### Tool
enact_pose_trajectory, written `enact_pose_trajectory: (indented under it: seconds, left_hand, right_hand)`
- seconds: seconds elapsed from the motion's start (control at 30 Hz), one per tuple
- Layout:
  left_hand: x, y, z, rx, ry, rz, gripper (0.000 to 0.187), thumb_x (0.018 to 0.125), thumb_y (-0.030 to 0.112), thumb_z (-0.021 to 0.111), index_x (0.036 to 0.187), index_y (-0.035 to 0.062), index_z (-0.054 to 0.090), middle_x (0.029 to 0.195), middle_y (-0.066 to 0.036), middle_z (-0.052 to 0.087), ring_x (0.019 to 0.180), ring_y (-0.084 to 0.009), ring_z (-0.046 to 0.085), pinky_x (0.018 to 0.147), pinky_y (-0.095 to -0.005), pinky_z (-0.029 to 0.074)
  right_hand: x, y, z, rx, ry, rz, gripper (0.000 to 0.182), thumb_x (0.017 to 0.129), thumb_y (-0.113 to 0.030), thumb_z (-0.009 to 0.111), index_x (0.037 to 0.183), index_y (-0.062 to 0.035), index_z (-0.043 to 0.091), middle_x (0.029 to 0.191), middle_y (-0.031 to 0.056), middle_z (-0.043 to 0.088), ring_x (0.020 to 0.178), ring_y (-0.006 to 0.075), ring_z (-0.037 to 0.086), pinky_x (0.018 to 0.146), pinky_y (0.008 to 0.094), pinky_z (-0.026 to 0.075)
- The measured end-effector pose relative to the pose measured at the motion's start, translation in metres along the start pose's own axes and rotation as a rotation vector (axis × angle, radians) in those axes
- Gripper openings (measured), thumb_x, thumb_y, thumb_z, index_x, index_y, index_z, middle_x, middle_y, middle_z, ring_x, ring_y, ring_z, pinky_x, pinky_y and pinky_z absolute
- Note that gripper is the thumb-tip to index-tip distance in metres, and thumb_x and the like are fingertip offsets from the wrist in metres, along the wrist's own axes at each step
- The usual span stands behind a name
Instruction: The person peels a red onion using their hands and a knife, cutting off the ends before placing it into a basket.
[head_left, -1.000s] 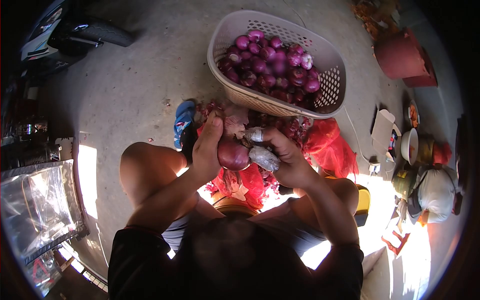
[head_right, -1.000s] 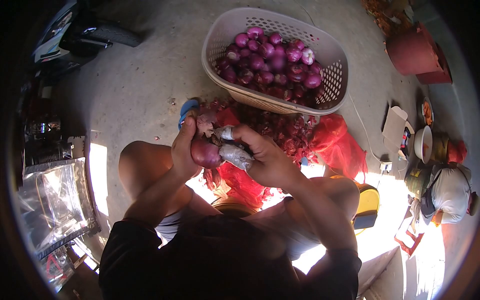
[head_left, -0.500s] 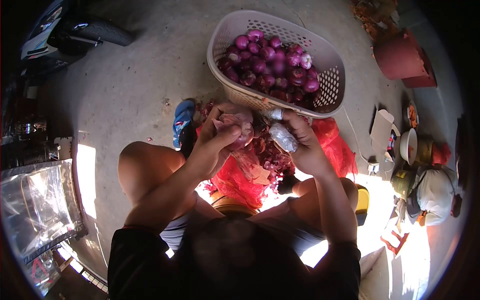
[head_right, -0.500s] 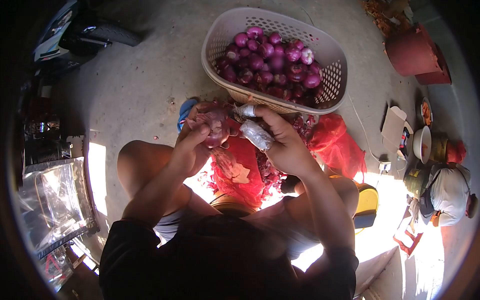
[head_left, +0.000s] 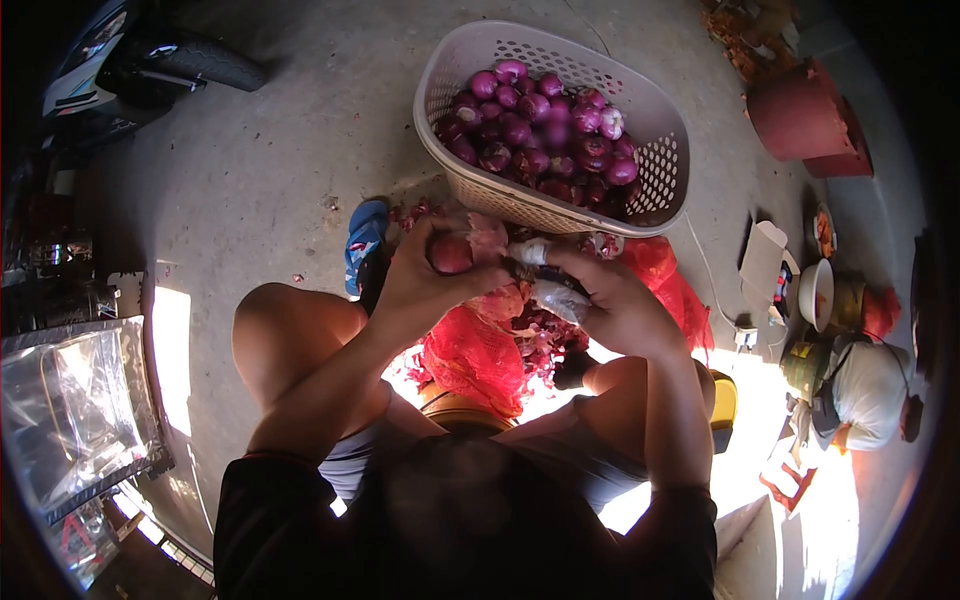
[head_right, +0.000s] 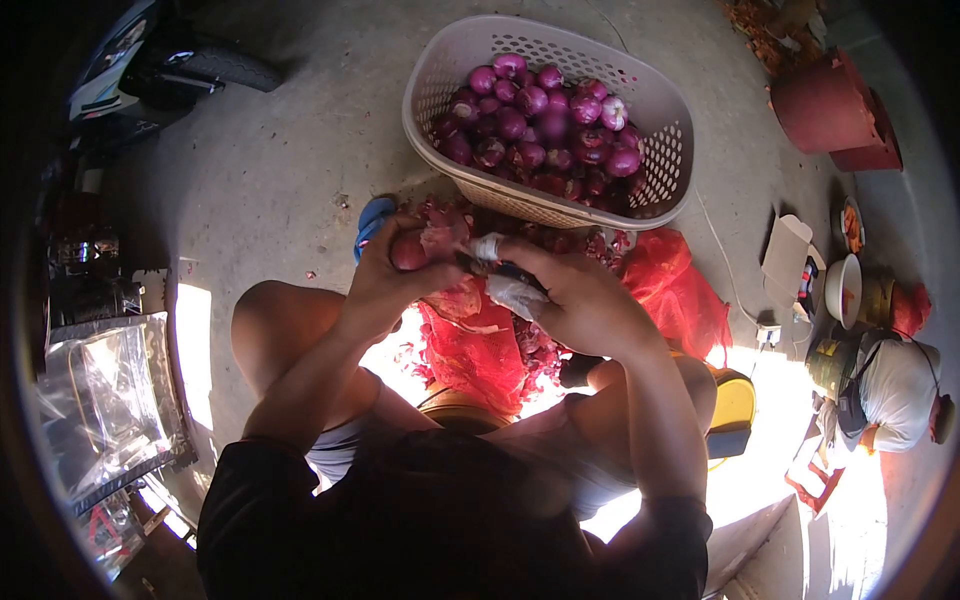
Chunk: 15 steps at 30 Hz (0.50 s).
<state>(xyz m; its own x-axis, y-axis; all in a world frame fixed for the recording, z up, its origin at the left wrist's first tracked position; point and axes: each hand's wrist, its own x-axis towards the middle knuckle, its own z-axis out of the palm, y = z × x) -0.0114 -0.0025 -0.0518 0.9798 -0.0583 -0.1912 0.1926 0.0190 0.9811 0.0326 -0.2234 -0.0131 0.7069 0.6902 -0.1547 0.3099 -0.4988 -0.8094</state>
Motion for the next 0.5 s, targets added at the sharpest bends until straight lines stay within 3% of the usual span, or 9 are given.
enact_pose_trajectory:
  seconds: [0.07,0.1,0.2,0.23,0.3,0.37,0.5]
  left_hand:
    - [0.001,0.011,0.001,-0.286,0.027,-0.114,0.045,0.077,0.005,0.064,0.117,0.0040,0.042,0.111,-0.012,0.051,0.100,-0.0183,0.054,0.085,-0.0330,0.047]
    - [0.002,0.014,0.002,-0.429,0.041,-0.172,0.043,0.079,0.010,0.063,0.117,0.0045,0.042,0.110,-0.010,0.052,0.100,-0.0179,0.054,0.085,-0.0321,0.046]
    - [0.003,0.015,-0.001,-0.883,-0.015,-0.176,0.040,0.086,0.017,0.054,0.121,0.0056,0.038,0.117,-0.011,0.047,0.105,-0.0201,0.051,0.085,-0.0344,0.046]
    - [0.001,0.017,-0.005,-0.904,-0.124,-0.204,0.040,0.089,0.020,0.047,0.125,0.0076,0.035,0.121,-0.011,0.043,0.110,-0.0220,0.049,0.087,-0.0384,0.047]
    - [0.001,0.018,-0.004,-0.830,-0.136,-0.227,0.039,0.089,0.019,0.048,0.124,0.0092,0.034,0.119,-0.010,0.045,0.108,-0.0217,0.050,0.086,-0.0400,0.048]
    - [-0.001,0.020,0.002,-0.643,-0.114,-0.206,0.041,0.089,0.026,0.047,0.124,0.0115,0.033,0.117,-0.008,0.048,0.101,-0.0226,0.056,0.081,-0.0369,0.051]
    - [-0.003,0.022,0.001,-0.733,-0.111,-0.222,0.035,0.089,0.024,0.048,0.119,0.0124,0.033,0.112,-0.008,0.050,0.094,-0.0206,0.058,0.077,-0.0357,0.052]
  right_hand:
    - [-0.001,-0.013,-0.017,-0.251,-0.222,0.111,0.041,0.084,-0.028,0.058,0.122,-0.0139,0.048,0.086,0.0157,0.063,0.074,0.0297,0.062,0.065,0.0384,0.047]
    - [-0.003,-0.012,-0.019,-0.338,-0.228,0.144,0.043,0.084,-0.035,0.055,0.121,-0.0140,0.048,0.081,0.0170,0.063,0.068,0.0333,0.061,0.059,0.0419,0.046]
    - [-0.006,-0.011,-0.017,-0.424,-0.079,0.216,0.045,0.083,-0.031,0.058,0.121,-0.0103,0.046,0.083,0.0156,0.063,0.070,0.0322,0.061,0.061,0.0411,0.047]
    - [-0.006,-0.012,-0.017,-0.336,-0.009,0.176,0.046,0.082,-0.029,0.059,0.122,-0.0087,0.045,0.085,0.0155,0.063,0.073,0.0319,0.061,0.063,0.0404,0.047]
    - [-0.005,-0.017,-0.018,-0.159,0.128,0.097,0.049,0.081,-0.024,0.062,0.123,-0.0056,0.044,0.090,0.0153,0.062,0.078,0.0312,0.062,0.066,0.0389,0.048]
    - [-0.011,-0.009,-0.021,-0.049,0.145,0.058,0.053,0.078,-0.018,0.063,0.124,-0.0033,0.042,0.095,0.0158,0.062,0.085,0.0304,0.061,0.072,0.0373,0.047]
    - [-0.011,0.002,-0.010,0.109,0.089,0.005,0.063,0.074,-0.011,0.065,0.129,-0.0035,0.035,0.101,0.0170,0.060,0.095,0.0301,0.059,0.081,0.0359,0.046]
